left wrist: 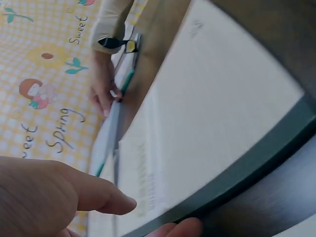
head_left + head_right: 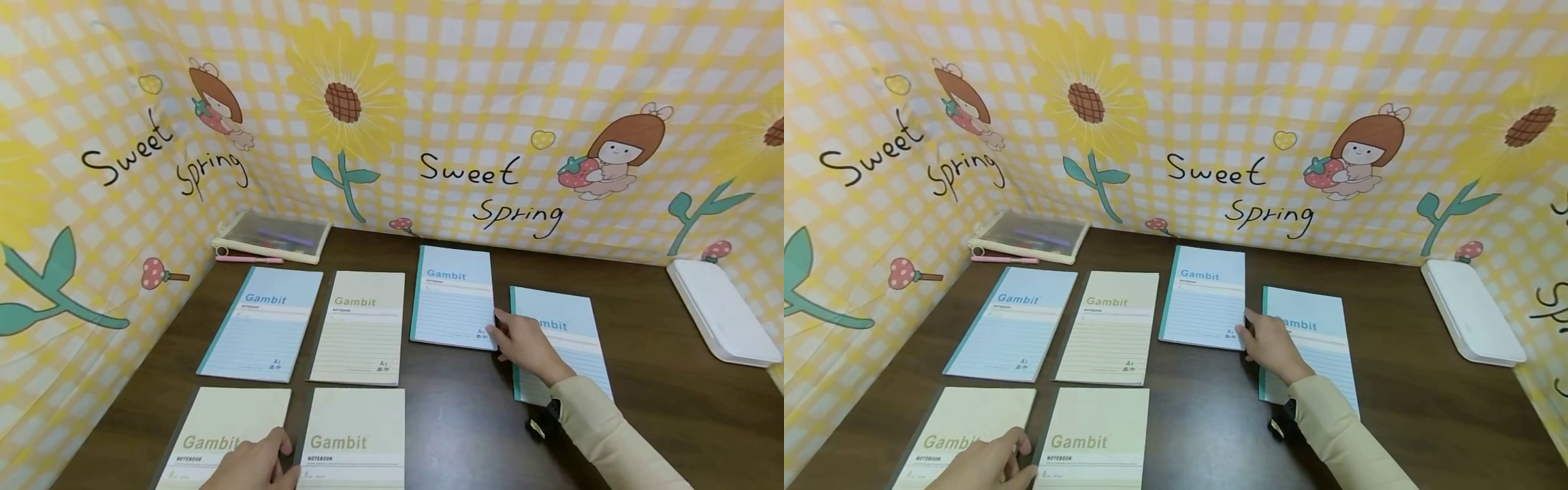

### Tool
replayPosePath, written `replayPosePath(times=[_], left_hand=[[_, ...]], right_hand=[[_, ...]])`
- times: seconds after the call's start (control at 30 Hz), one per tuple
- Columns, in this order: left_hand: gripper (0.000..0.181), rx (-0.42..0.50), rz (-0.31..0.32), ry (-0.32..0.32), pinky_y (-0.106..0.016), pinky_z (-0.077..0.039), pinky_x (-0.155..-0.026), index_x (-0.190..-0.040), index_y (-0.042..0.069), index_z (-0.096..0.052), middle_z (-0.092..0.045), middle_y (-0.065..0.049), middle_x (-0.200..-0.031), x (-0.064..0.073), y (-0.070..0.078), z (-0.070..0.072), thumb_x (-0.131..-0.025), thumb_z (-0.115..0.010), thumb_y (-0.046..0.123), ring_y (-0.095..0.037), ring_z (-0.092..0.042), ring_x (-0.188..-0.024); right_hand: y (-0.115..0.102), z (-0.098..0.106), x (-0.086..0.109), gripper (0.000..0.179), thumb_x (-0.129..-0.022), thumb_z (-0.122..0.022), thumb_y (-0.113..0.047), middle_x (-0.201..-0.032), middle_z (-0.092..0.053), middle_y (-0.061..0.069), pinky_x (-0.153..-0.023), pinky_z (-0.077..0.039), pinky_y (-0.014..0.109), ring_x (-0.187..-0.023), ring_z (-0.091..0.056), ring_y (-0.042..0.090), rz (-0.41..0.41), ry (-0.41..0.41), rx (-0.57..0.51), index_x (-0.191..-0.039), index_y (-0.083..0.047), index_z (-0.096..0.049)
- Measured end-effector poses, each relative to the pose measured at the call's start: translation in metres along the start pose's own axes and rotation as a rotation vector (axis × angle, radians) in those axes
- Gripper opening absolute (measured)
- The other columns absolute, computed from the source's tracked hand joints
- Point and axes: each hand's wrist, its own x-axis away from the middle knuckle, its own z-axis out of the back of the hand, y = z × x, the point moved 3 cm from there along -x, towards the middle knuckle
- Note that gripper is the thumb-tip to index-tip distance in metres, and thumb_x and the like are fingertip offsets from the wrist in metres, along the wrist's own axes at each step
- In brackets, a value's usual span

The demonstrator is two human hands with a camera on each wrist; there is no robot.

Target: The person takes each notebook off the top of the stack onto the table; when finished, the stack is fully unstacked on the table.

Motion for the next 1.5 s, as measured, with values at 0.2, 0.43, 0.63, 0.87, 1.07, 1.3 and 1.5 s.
replayPosePath(times=[0.2,0.43,0.63,0.87,1.07,1.3,1.5], left_hand=[[0.007,0.000,-0.199,0.158,-0.021,-0.038,-0.049,-0.092,0.008,-0.065,-0.055,0.007,-0.063,-0.025,0.047,0.032,-0.089,-0.064,0.014,-0.002,-0.045,-0.051],[0.028,0.142,-0.277,0.078,-0.030,-0.052,-0.071,-0.116,-0.001,-0.064,-0.069,-0.007,-0.093,-0.119,0.108,0.038,-0.092,-0.054,0.011,-0.013,-0.063,-0.079],[0.021,0.259,-0.146,-0.014,-0.034,-0.056,-0.067,-0.096,-0.003,-0.063,-0.064,-0.013,-0.083,-0.183,0.128,0.030,-0.096,-0.049,0.013,-0.020,-0.061,-0.069],[0.037,0.272,-0.149,-0.016,-0.029,-0.053,-0.059,-0.061,0.013,-0.037,-0.041,-0.001,-0.055,-0.201,0.130,0.020,-0.098,-0.041,0.007,-0.015,-0.045,-0.052],[0.034,0.306,-0.184,-0.036,-0.029,-0.054,-0.062,-0.115,-0.005,-0.062,-0.058,-0.012,-0.076,-0.205,0.132,0.017,-0.096,-0.034,0.000,-0.019,-0.054,-0.065],[0.043,0.361,-0.185,-0.042,-0.029,-0.055,-0.064,-0.137,-0.007,-0.047,-0.063,-0.018,-0.103,-0.210,0.136,0.016,-0.096,-0.037,0.000,-0.020,-0.058,-0.072],[0.043,0.378,-0.182,-0.041,-0.027,-0.056,-0.063,-0.137,-0.007,-0.048,-0.064,-0.019,-0.108,-0.213,0.141,0.017,-0.096,-0.039,0.002,-0.017,-0.060,-0.070]], right_hand=[[0.001,0.000,0.000,0.054,-0.100,-0.051,-0.018,-0.059,-0.052,0.005,-0.051,-0.050,0.026,-0.051,-0.061,0.011,-0.021,0.001,-0.018,-0.144,0.009,-0.035],[0.001,-0.008,-0.002,0.053,-0.100,-0.052,-0.019,-0.065,-0.054,0.005,-0.052,-0.050,0.025,-0.052,-0.061,0.011,-0.043,0.001,-0.041,-0.144,0.008,-0.036],[-0.005,-0.021,-0.006,0.052,-0.100,-0.053,-0.018,-0.061,-0.051,0.005,-0.050,-0.050,0.024,-0.051,-0.060,0.011,-0.048,0.012,-0.076,-0.143,0.006,-0.039],[-0.011,-0.025,-0.006,0.051,-0.098,-0.056,-0.029,-0.054,-0.051,0.003,-0.054,-0.049,0.029,-0.042,-0.053,0.014,-0.063,0.081,-0.049,-0.135,0.006,-0.047],[-0.013,-0.020,-0.010,0.046,-0.096,-0.060,-0.031,-0.052,-0.052,0.004,-0.051,-0.045,0.028,-0.039,-0.050,0.014,-0.116,0.141,0.011,-0.124,0.005,-0.052],[-0.014,-0.011,-0.010,0.027,-0.096,-0.061,-0.025,-0.059,-0.051,0.009,-0.049,-0.044,0.029,-0.043,-0.053,0.016,-0.154,0.117,-0.009,-0.102,0.000,-0.053],[-0.011,-0.002,-0.011,0.023,-0.097,-0.059,-0.022,-0.068,-0.052,0.011,-0.051,-0.047,0.029,-0.047,-0.057,0.017,-0.192,0.085,-0.035,-0.092,-0.001,-0.050]])
